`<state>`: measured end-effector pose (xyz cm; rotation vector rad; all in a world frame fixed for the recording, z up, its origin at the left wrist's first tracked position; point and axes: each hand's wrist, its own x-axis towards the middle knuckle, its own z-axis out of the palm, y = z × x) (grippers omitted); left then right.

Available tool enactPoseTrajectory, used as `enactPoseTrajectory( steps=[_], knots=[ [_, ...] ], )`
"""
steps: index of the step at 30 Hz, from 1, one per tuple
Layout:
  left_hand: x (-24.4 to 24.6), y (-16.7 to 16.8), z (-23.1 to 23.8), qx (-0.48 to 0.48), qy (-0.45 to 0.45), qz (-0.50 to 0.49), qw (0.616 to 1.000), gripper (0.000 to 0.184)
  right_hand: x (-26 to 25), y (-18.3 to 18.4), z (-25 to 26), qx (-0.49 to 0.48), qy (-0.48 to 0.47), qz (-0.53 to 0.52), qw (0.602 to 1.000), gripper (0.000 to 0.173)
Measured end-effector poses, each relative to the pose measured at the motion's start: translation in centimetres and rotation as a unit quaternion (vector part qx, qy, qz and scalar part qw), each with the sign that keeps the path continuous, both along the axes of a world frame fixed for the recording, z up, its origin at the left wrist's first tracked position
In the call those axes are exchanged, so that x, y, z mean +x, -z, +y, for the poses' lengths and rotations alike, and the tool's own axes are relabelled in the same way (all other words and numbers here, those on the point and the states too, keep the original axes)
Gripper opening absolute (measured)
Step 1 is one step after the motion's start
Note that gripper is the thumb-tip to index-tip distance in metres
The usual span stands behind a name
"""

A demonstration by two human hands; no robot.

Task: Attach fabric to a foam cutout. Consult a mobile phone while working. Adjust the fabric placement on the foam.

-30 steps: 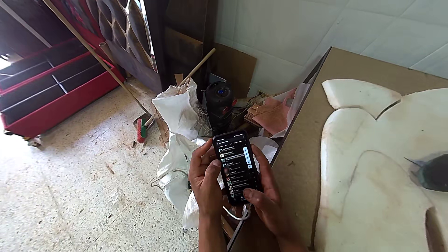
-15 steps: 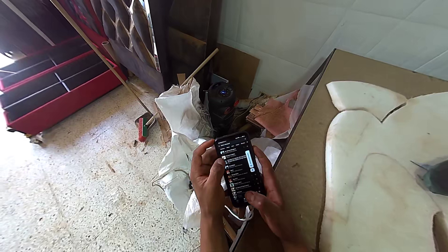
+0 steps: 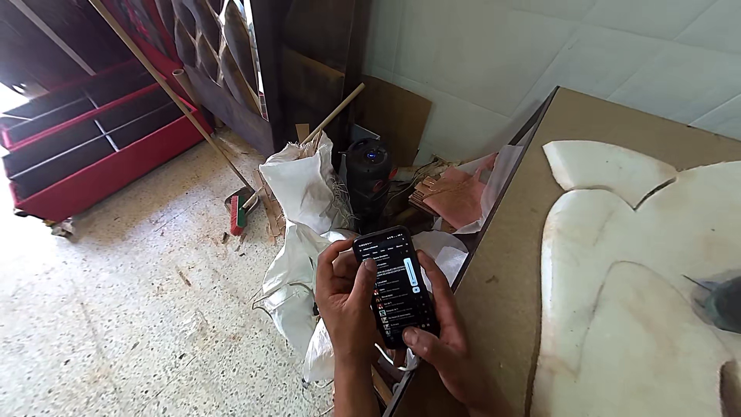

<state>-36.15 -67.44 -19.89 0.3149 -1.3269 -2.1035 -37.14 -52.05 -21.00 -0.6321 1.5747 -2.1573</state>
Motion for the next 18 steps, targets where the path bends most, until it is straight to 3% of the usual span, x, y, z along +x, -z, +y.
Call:
enactPoseTrajectory(
  steps=[18],
  knots=[
    [-0.35, 0.79, -0.07, 0.006, 0.040, 0.040, 0.998, 0.042, -0.51, -0.22, 0.13, -0.037, 0.004, -0.016, 0.999, 0.097]
  ],
)
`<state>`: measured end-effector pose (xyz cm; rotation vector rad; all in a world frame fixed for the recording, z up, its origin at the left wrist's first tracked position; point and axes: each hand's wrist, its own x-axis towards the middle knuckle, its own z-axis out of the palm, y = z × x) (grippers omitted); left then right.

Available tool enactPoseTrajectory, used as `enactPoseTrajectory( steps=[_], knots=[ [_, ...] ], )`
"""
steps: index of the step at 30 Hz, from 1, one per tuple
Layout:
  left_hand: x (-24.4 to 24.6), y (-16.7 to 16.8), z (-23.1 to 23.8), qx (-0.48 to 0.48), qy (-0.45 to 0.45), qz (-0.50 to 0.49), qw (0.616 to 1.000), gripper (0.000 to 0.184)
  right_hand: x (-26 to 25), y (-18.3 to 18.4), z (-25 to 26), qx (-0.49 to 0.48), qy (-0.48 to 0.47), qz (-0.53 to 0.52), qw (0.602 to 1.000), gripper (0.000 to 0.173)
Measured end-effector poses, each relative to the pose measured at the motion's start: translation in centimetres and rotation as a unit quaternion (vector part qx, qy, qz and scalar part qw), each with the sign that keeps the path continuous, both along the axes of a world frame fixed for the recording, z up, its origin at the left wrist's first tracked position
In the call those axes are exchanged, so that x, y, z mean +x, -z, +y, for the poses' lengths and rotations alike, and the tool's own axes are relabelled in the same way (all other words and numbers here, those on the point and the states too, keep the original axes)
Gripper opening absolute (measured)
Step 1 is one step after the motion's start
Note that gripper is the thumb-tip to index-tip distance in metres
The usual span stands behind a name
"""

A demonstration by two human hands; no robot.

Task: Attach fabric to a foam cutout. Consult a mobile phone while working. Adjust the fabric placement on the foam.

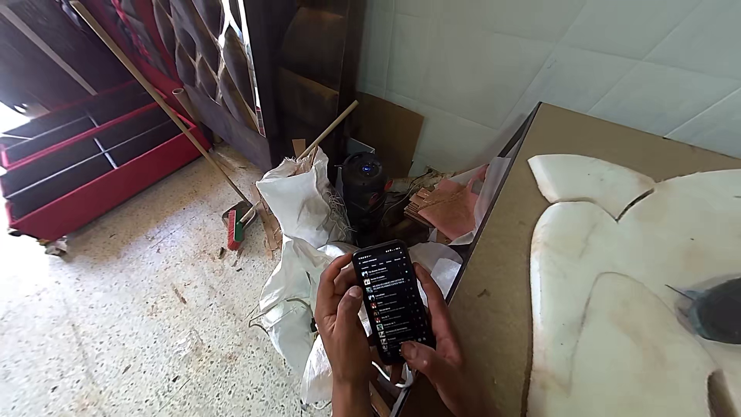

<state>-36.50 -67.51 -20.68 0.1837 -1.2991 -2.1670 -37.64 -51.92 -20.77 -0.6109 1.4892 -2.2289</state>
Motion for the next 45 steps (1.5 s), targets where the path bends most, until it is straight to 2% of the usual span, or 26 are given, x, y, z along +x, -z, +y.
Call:
enactPoseTrajectory(
  steps=[8, 17, 25, 40, 45],
  knots=[
    [0.08, 0.13, 0.04, 0.007, -0.010, -0.005, 1.000, 0.043, -0.05, 0.08, -0.16, 0.002, 0.016, 0.017, 1.000, 0.096],
    [-0.07, 0.10, 0.51, 0.018, -0.023, 0.007, 1.000, 0.040, 0.05, 0.05, -0.27, 0.008, 0.044, 0.007, 0.999, 0.087],
    [-0.14, 0.04, 0.57, 0.013, -0.006, -0.005, 1.000, 0.045, -0.16, 0.28, -0.11, -0.017, 0.019, -0.005, 1.000, 0.092],
    [0.07, -0.28, 0.24, 0.038, 0.018, -0.017, 0.999, 0.047, 0.04, 0.13, -0.72, -0.016, 0.030, -0.013, 0.999, 0.100],
    [0.02, -0.66, 0.20, 0.004, 0.027, -0.022, 0.999, 0.048, -0.09, 0.46, -0.86, -0.040, 0.019, -0.021, 0.999, 0.097]
  ],
)
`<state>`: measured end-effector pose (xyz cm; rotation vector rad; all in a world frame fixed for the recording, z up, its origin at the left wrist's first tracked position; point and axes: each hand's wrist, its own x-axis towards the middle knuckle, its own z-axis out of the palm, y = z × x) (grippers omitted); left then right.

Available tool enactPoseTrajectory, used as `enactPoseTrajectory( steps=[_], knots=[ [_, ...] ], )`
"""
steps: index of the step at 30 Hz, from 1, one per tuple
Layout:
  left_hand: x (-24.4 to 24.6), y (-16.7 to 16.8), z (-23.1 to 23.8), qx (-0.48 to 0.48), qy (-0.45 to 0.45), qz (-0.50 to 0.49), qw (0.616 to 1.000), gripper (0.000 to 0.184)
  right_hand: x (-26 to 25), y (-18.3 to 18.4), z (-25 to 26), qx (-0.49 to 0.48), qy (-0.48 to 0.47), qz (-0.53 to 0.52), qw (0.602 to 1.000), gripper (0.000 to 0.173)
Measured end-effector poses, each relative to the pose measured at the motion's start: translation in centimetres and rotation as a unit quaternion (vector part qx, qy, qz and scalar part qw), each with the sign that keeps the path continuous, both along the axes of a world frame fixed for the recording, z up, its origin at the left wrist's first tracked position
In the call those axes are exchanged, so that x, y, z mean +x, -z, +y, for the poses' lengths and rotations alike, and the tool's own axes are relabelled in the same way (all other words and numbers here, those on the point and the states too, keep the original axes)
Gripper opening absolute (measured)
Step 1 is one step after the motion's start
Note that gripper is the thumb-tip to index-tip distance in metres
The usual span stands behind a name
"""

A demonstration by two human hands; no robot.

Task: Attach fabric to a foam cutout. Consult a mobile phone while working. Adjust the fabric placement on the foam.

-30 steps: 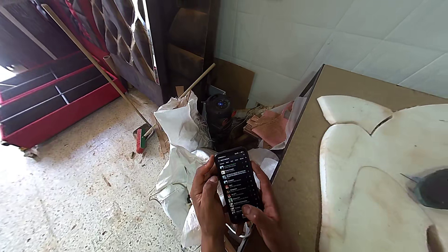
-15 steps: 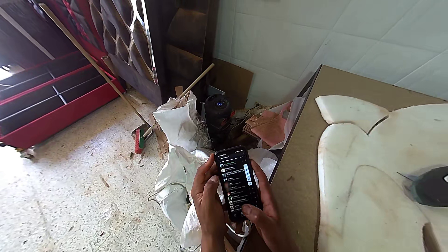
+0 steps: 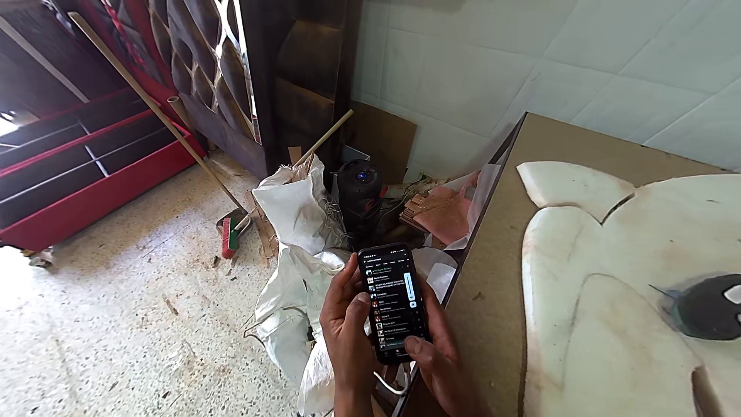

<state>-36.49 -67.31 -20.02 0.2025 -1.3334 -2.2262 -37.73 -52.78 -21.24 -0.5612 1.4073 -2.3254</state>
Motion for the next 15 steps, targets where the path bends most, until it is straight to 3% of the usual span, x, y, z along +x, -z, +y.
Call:
enactPoseTrajectory(
  steps=[2, 5, 9, 12, 15],
  knots=[
    [0.0, -0.3, 0.2, -0.054, -0.002, -0.034, 0.998, 0.056, -0.1, 0.2, -0.1, 0.006, 0.010, 0.010, 1.000, 0.098],
    [0.1, -0.5, 0.6, -0.153, 0.006, -0.096, 0.984, 0.081, 0.0, 0.8, -0.2, 0.059, 0.064, 0.064, 0.994, 0.101],
    [0.1, -0.6, 1.4, -0.233, -0.002, -0.121, 0.965, 0.107, 0.5, 2.1, 0.2, 0.110, 0.105, 0.144, 0.978, 0.092],
    [0.5, -1.6, 0.7, -0.248, 0.010, -0.136, 0.959, 0.112, 0.5, 0.6, -0.5, 0.106, 0.081, 0.130, 0.983, 0.096],
    [0.6, -2.7, 0.2, -0.249, 0.022, -0.131, 0.960, 0.109, -1.0, 3.8, -0.2, 0.026, 0.051, 0.173, 0.983, 0.096]
  ],
)
